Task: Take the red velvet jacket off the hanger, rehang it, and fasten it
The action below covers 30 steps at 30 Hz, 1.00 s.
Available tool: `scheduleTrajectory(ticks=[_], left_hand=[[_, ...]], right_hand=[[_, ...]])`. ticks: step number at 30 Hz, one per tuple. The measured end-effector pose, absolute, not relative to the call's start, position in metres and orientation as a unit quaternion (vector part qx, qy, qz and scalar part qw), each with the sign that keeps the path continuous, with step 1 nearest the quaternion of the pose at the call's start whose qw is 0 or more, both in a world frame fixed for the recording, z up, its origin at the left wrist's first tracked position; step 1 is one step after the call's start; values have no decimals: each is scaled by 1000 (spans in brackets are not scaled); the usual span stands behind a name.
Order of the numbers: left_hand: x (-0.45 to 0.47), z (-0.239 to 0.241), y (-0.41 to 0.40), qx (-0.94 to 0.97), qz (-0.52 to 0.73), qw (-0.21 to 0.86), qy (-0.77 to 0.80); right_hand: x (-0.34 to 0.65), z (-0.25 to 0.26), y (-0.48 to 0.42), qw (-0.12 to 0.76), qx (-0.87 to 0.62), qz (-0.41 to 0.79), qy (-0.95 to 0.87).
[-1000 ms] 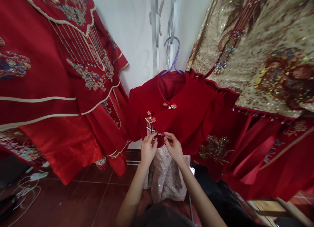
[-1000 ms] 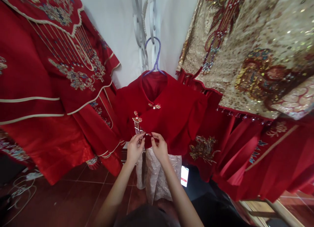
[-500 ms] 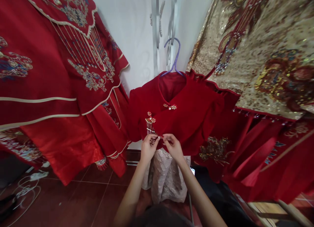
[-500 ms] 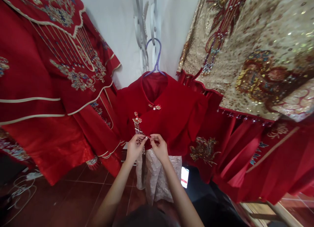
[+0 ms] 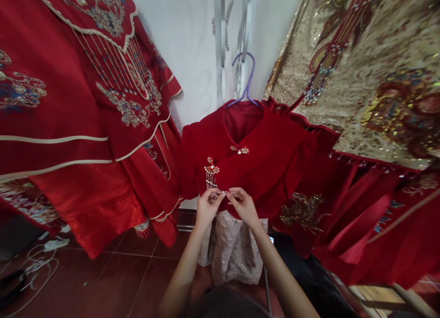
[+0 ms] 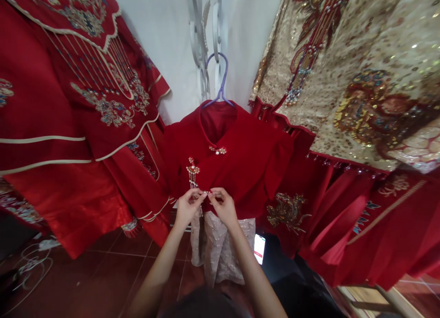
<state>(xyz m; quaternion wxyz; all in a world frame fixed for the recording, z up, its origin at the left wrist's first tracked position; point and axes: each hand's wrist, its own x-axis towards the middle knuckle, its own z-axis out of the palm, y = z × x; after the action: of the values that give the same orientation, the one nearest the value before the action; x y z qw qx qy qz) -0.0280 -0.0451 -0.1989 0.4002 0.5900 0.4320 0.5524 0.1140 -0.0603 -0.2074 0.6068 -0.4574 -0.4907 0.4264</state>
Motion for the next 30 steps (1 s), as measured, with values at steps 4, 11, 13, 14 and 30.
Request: scheduleTrajectory(ticks=[4,11,13,14,30], left_hand=[[-33,-194,-47,607,531,385,449],[-33,-189,-46,583,549,397,449],[-33,-191,-46,572,557,405,445],[-33,-193,-45,564,560,414,443],[-32,-192,-48,434,539,588,419]], right_hand=[[113,-208,-60,610,-460,422,-487],[111,-208,-61,607,-460,417,-496],[112,-208,-62,603,-457,420,-500],[112,-208,-62,602,-456,422,-502],[109,-203,-68,605,-455,428,-493]])
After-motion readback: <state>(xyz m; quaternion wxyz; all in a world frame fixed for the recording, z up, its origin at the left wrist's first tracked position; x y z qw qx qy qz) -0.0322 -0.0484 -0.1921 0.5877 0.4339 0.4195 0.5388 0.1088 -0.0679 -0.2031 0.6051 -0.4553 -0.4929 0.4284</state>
